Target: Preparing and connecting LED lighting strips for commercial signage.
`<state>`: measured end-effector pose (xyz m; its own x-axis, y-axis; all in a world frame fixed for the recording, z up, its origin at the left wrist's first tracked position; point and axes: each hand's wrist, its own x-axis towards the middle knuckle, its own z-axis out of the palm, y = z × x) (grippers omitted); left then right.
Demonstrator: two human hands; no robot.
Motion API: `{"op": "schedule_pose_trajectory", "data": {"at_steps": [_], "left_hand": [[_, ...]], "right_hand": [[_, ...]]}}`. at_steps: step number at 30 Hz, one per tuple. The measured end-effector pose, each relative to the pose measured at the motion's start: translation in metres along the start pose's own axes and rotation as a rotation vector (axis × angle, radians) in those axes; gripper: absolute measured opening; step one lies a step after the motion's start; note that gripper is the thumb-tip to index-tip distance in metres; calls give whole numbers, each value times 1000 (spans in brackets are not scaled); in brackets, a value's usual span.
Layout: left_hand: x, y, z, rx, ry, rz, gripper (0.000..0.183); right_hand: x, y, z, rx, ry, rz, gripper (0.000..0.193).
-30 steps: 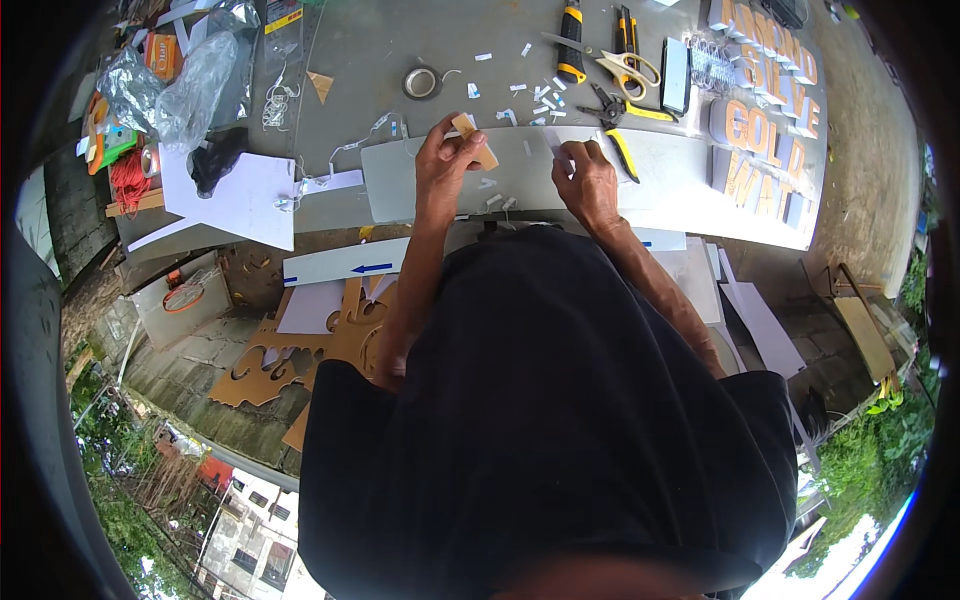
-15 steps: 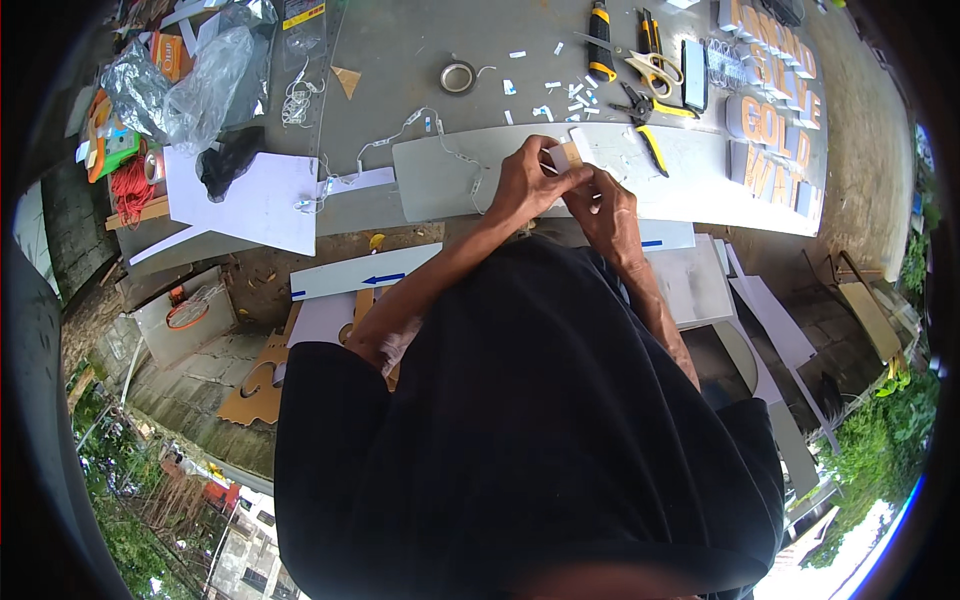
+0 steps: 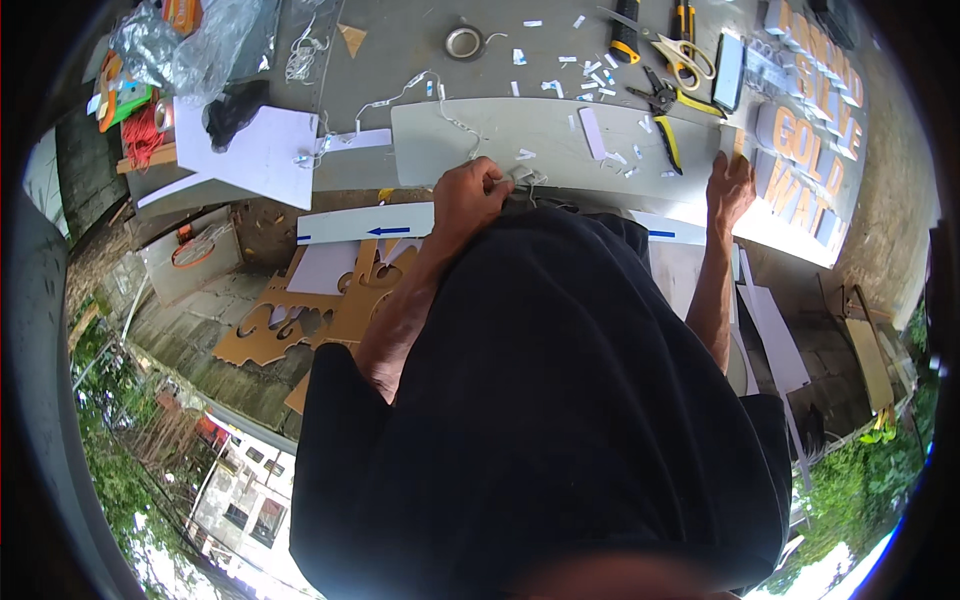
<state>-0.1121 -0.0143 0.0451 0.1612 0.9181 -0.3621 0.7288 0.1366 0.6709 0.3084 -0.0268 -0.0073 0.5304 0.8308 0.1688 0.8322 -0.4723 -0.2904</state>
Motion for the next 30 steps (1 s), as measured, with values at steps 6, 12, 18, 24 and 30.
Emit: {"op": "schedule_pose_trajectory", "data": {"at_steps": [6, 12, 18, 24, 30], "left_hand": [[-22, -21, 36, -305, 276, -513, 50], [-21, -22, 50, -864, 409, -701, 64], [-20, -30, 57, -976, 456, -650, 48], [-25, -31, 60, -1020, 508, -621, 38], [-28, -30, 47, -1050, 451, -627, 36]], "right_hand": [[-5, 7, -7, -49, 159, -85, 60], [-14, -59, -45, 386, 19, -201, 28], [-37, -117, -29, 701, -744, -524, 24], [-66, -179, 11, 601, -846, -1276, 33], [-68, -186, 41, 462, -753, -1502, 24]]}}
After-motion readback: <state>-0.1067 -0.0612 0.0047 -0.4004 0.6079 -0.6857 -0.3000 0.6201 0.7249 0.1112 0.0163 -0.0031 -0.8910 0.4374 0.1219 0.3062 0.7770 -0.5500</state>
